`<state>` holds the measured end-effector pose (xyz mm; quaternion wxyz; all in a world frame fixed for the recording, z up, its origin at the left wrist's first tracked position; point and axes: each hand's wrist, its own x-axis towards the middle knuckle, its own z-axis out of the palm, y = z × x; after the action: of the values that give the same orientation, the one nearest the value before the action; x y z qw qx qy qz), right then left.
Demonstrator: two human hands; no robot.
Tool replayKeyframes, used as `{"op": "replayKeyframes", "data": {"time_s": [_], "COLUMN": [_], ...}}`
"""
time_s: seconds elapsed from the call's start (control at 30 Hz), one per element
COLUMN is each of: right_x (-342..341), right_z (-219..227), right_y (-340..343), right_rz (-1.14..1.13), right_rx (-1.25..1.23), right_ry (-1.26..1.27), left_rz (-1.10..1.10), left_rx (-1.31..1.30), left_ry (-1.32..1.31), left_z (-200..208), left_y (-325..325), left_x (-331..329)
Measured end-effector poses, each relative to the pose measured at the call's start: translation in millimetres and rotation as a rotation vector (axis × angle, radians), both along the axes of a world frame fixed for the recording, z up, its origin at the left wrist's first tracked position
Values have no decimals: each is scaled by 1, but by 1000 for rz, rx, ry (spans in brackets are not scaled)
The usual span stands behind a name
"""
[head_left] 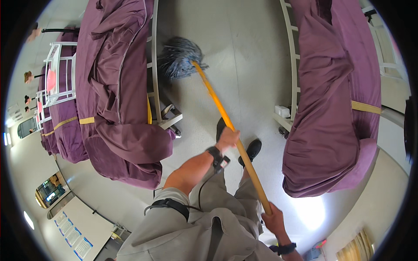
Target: The recorder cleans and prepares a treatment room by moving a facial steamer, adjusting bed linens, and mopping the floor.
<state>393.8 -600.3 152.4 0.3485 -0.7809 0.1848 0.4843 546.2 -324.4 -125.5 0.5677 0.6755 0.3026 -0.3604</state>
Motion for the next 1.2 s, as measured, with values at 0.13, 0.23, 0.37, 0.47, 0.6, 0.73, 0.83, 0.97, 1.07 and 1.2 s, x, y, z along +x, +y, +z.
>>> {"op": "replayKeyframes", "data": {"time_s": [0.13, 0.23, 0.37, 0.47, 0.6, 0.73, 0.83, 0.97, 1.07, 1.2], "right_x": [-71, -106, -241, -348, -241, -54, -36, 4, 61, 68], "right_z": [67, 132, 164, 180, 212, 240, 194, 97, 47, -1], "right_y": [-31, -22, -46, -58, -19, 48, 55, 79, 109, 129], "right_rz": [-123, -189, -300, -254, -225, -216, -189, -165, -213, -552], "right_rx": [-67, -140, -268, -264, -239, -161, -100, 85, 213, 272], "right_ry": [51, 83, 304, 86, 215, 267, 165, 35, -29, 144], "left_rz": [-164, -147, -402, -426, -447, -158, -98, 164, 204, 188], "left_rx": [-51, -243, -406, -477, -377, -391, -358, -132, -208, -81], "left_ry": [280, 344, 361, 446, 469, 463, 328, 58, -120, -31], "left_z": [60, 90, 141, 159, 179, 144, 100, 51, 21, 20], "left_y": [-62, -90, -110, -120, -104, -73, -36, 28, 67, 53], "left_x": [-36, -80, -102, -114, -92, -84, -66, -13, 40, 111]}}
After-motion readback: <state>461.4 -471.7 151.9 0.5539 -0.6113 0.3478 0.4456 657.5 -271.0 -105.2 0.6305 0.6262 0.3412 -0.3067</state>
